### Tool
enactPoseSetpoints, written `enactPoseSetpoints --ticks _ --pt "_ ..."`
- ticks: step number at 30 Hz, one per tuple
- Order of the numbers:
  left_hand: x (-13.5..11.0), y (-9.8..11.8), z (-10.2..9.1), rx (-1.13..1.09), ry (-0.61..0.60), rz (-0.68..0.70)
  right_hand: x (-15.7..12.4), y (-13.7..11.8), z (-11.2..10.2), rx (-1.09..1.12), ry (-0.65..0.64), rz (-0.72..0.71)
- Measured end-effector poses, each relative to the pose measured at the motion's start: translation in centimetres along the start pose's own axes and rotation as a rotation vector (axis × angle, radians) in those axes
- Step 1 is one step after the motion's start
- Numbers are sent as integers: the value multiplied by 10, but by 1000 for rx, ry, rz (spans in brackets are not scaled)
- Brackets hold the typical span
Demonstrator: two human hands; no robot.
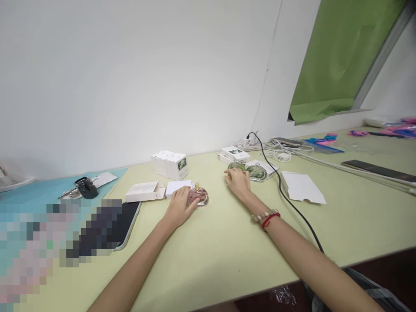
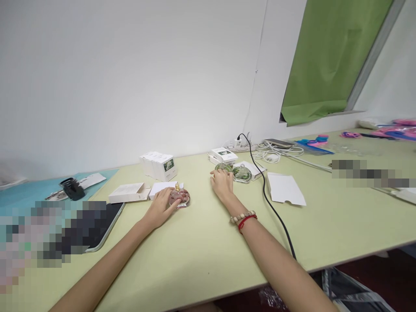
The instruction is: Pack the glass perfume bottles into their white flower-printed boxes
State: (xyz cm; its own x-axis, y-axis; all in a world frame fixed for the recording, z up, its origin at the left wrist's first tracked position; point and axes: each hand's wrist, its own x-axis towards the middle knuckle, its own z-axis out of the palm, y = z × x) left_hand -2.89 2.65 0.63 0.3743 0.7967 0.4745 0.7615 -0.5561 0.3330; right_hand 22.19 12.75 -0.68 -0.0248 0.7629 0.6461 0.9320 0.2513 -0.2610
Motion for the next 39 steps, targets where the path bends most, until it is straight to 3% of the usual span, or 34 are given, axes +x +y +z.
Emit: enactPoseSetpoints --ticks 5,10,15,22,26,31,34,39 --pt "0 1 0 -6 1 2 -7 -36 -12 278 80 24" --pt "0 1 0 -14 0 6 -30 -99 -27 741 -48 -223" --pt "1 -1 2 4 -18 15 -43 -125 -30 795 -26 -262" --pt "1 -2 3 9 -17 12 -41 -121 -30 824 37 -175" --pt "0 -1 2 7 -26 4 -27 -98 -27 624 50 -140" --pt "0 -1 1 2 -25 -3 -9 -53 -20 154 -105 -92" --pt "0 -1 2 0 -23 -1 -7 -37 -12 43 -183 -56" --pt "0 -1 1 7 -30 -4 -13 -32 1 -60 -237 -11"
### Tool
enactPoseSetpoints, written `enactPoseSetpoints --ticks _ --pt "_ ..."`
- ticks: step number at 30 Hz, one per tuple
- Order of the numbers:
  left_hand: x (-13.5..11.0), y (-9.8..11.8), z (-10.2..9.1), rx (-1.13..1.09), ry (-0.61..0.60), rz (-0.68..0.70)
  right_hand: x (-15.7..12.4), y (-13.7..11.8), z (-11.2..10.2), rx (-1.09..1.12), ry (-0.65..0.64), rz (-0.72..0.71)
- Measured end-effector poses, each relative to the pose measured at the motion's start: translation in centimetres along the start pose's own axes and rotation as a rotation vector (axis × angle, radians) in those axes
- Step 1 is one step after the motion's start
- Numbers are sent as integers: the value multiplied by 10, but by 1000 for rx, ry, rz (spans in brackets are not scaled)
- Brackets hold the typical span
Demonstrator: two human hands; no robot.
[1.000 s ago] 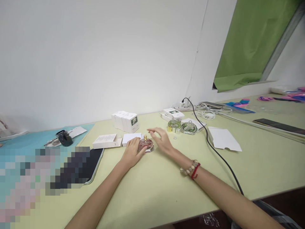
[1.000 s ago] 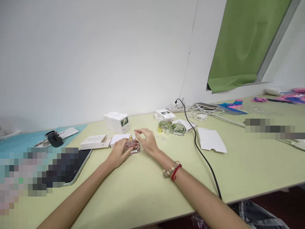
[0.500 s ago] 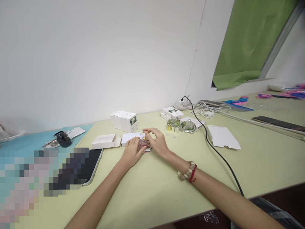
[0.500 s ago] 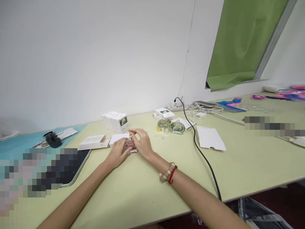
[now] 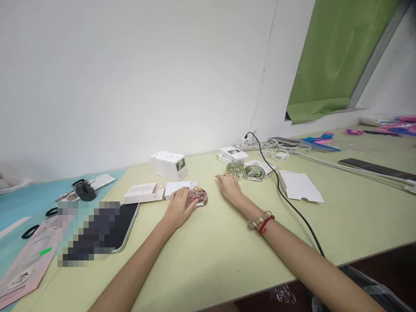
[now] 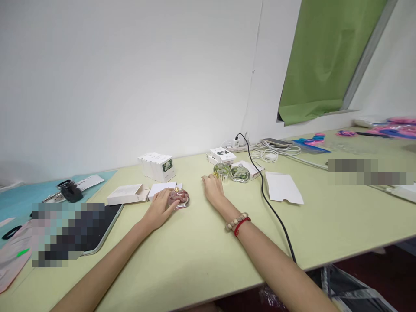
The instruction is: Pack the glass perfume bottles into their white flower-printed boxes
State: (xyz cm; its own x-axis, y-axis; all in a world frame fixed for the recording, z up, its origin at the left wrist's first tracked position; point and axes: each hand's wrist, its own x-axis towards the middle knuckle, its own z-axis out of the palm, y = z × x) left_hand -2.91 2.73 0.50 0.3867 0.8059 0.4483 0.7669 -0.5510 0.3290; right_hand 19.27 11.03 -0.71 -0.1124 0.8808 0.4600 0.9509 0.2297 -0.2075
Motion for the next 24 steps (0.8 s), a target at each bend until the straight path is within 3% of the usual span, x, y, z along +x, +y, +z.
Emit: enactPoseSetpoints --ticks 13,24 --pt "0 0 0 5 -2 -7 1 1 -3 -122 -106 74" --pt "0 -2 1 3 2 -9 3 13 -36 -50 -208 200"
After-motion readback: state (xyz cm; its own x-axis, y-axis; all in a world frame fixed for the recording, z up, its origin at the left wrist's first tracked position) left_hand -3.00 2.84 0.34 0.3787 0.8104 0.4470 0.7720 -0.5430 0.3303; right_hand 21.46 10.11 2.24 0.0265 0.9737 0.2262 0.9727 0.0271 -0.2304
